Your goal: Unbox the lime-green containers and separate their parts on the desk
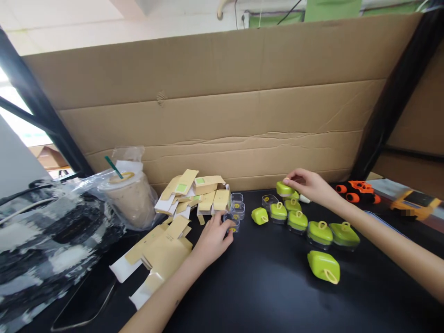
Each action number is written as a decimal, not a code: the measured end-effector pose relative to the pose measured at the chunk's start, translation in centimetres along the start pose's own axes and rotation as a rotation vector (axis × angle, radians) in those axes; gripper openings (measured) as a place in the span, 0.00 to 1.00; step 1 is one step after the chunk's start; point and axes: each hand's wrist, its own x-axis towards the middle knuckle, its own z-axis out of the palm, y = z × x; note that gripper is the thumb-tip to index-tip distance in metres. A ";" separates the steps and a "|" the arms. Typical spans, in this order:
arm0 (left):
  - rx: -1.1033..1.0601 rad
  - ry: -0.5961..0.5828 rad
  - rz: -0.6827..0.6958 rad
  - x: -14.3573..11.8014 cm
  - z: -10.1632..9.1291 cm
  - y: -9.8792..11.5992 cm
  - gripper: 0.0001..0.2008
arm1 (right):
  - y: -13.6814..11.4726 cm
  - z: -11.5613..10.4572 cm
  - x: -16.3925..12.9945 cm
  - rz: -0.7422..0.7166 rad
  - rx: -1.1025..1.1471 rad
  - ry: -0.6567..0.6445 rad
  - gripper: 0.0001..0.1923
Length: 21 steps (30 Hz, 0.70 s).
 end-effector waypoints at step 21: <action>-0.050 0.077 -0.022 -0.1 1.9 1.9 0.22 | -0.3 4.2 2.9 -0.113 -0.226 -0.473 0.16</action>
